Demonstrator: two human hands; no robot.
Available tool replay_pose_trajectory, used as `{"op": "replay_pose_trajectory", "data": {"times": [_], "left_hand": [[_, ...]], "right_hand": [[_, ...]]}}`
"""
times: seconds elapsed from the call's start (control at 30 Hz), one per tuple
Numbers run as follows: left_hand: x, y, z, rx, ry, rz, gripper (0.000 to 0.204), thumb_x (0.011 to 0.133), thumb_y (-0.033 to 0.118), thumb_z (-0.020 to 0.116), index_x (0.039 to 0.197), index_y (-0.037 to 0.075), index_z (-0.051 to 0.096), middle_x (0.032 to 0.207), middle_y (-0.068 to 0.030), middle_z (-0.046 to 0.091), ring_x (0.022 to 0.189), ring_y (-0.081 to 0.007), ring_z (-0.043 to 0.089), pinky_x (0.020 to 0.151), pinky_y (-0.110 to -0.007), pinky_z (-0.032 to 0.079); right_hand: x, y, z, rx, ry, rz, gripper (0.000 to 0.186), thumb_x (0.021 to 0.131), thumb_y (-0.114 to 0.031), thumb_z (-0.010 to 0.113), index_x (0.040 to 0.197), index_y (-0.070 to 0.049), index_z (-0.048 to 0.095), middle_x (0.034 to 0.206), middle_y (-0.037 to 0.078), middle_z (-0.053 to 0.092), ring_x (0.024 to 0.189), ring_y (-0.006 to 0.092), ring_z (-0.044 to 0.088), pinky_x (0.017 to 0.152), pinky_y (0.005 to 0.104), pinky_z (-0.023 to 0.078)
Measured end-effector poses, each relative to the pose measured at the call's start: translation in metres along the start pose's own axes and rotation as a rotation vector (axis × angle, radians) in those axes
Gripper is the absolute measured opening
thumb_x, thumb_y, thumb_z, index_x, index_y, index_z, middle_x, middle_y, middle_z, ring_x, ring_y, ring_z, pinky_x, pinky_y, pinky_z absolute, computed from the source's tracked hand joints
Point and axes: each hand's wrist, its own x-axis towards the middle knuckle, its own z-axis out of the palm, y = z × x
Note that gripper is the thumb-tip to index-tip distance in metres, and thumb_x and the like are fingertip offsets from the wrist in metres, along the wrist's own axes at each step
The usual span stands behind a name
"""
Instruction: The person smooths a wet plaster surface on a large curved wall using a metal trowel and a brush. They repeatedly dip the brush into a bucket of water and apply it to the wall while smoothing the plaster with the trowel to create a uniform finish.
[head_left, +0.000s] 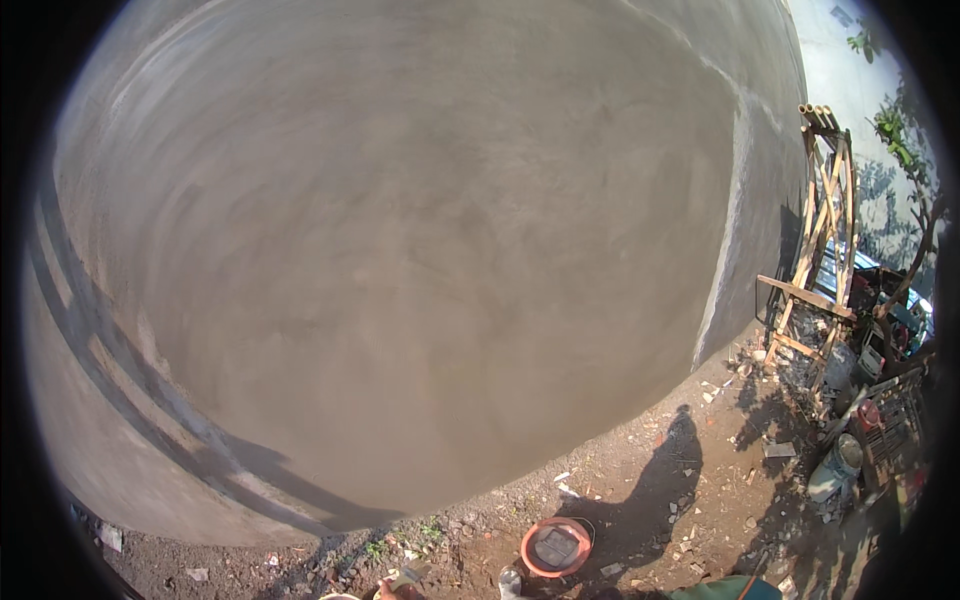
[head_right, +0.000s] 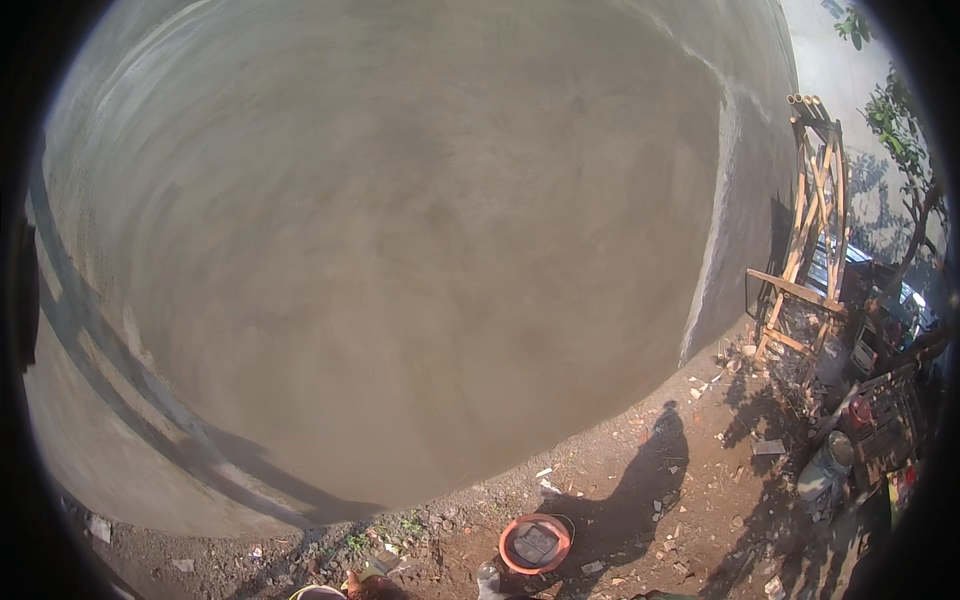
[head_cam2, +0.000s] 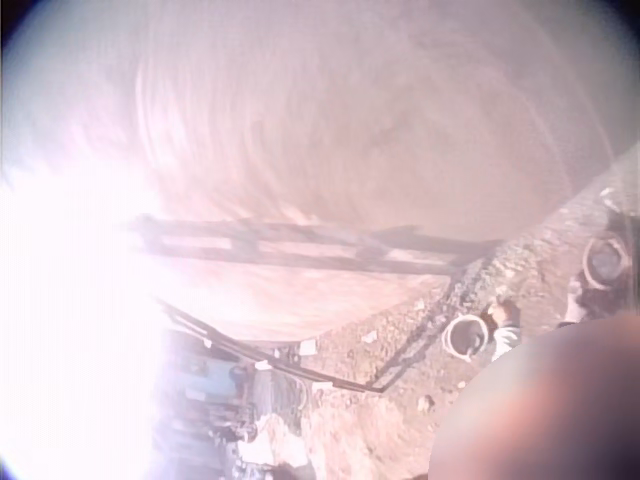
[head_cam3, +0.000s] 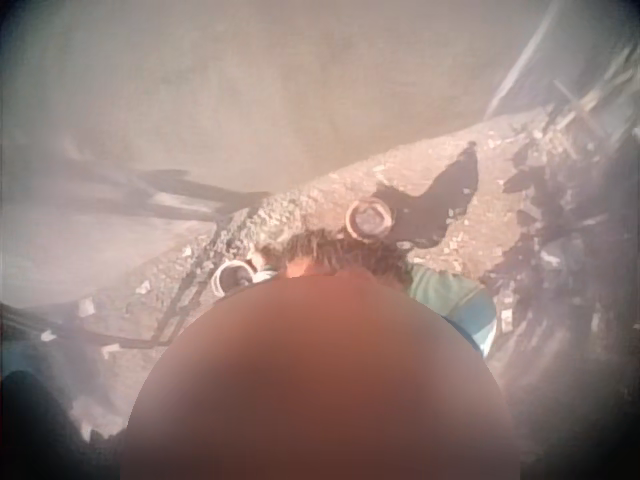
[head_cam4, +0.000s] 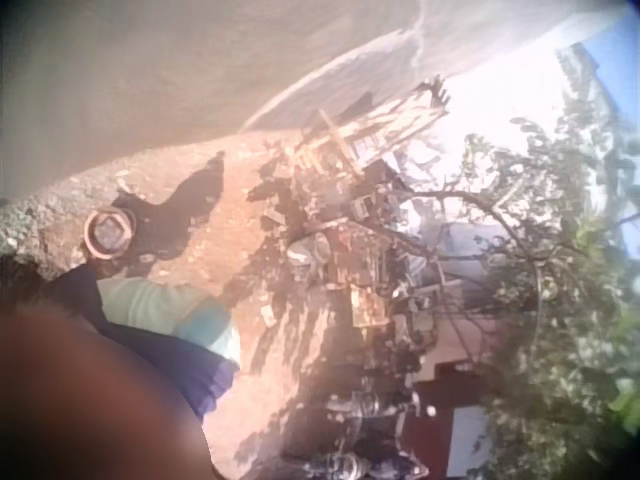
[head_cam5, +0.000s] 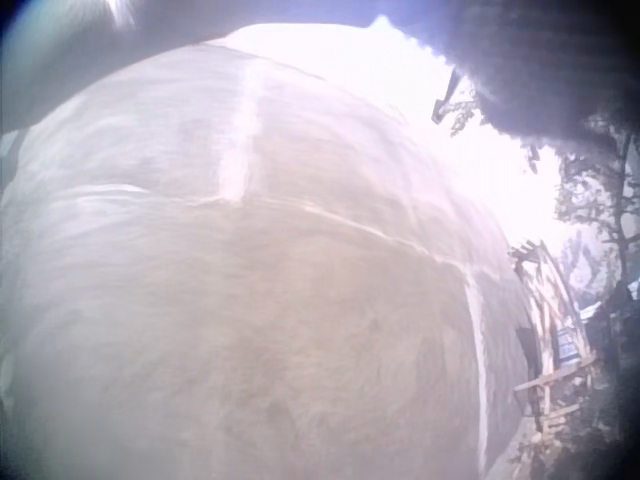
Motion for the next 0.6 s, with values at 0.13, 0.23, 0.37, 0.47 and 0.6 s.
{"op": "replay_pose_trajectory", "data": {"times": [0.13, 0.23, 0.37, 0.47, 0.6], "left_hand": [[-0.012, -0.019, -0.007, 0.038, 0.007, -0.015, 0.023, 0.097, 0.026, 0.070, 0.112, 0.008, 0.067, 0.099, -0.0104, 0.071, 0.082, -0.0257, 0.069, 0.071, -0.039, 0.059], [-0.024, -0.036, -0.013, 0.090, 0.044, -0.023, 0.023, 0.097, 0.025, 0.071, 0.112, 0.008, 0.067, 0.098, -0.0103, 0.070, 0.081, -0.0255, 0.069, 0.069, -0.039, 0.059], [-0.052, -0.086, -0.024, 0.168, 0.145, -0.074, 0.023, 0.096, 0.024, 0.072, 0.112, 0.009, 0.067, 0.097, -0.0103, 0.070, 0.079, -0.0252, 0.069, 0.068, -0.038, 0.059], [-0.084, -0.147, -0.035, 0.252, 0.218, -0.161, 0.024, 0.095, 0.023, 0.073, 0.113, 0.009, 0.067, 0.097, -0.0102, 0.070, 0.078, -0.0250, 0.069, 0.066, -0.038, 0.059], [-0.116, -0.233, -0.035, 0.585, 0.273, -0.294, 0.024, 0.094, 0.022, 0.074, 0.113, 0.009, 0.067, 0.096, -0.0102, 0.069, 0.076, -0.0247, 0.069, 0.064, -0.038, 0.059]], "right_hand": [[-0.004, 0.061, 0.009, 0.146, -0.001, 0.066, 0.041, 0.092, -0.032, 0.066, 0.128, -0.014, 0.065, 0.094, 0.012, 0.063, 0.079, 0.0310, 0.058, 0.066, 0.0522, 0.046], [0.003, 0.096, 0.010, 0.266, -0.003, 0.112, 0.040, 0.092, -0.031, 0.066, 0.128, -0.014, 0.064, 0.090, 0.011, 0.061, 0.073, 0.0309, 0.057, 0.062, 0.0523, 0.045], [0.036, 0.127, 0.003, 0.430, 0.014, 0.161, 0.040, 0.092, -0.031, 0.066, 0.128, -0.014, 0.062, 0.084, 0.010, 0.059, 0.065, 0.0306, 0.055, 0.057, 0.0525, 0.043], [0.086, 0.154, -0.003, 0.571, 0.024, 0.185, 0.039, 0.092, -0.030, 0.065, 0.127, -0.014, 0.062, 0.080, 0.009, 0.058, 0.060, 0.0305, 0.053, 0.053, 0.0526, 0.042], [0.169, 0.232, 0.010, 0.681, 0.042, 0.175, 0.039, 0.092, -0.029, 0.065, 0.127, -0.014, 0.060, 0.074, 0.008, 0.056, 0.052, 0.0303, 0.051, 0.047, 0.0527, 0.040]]}}
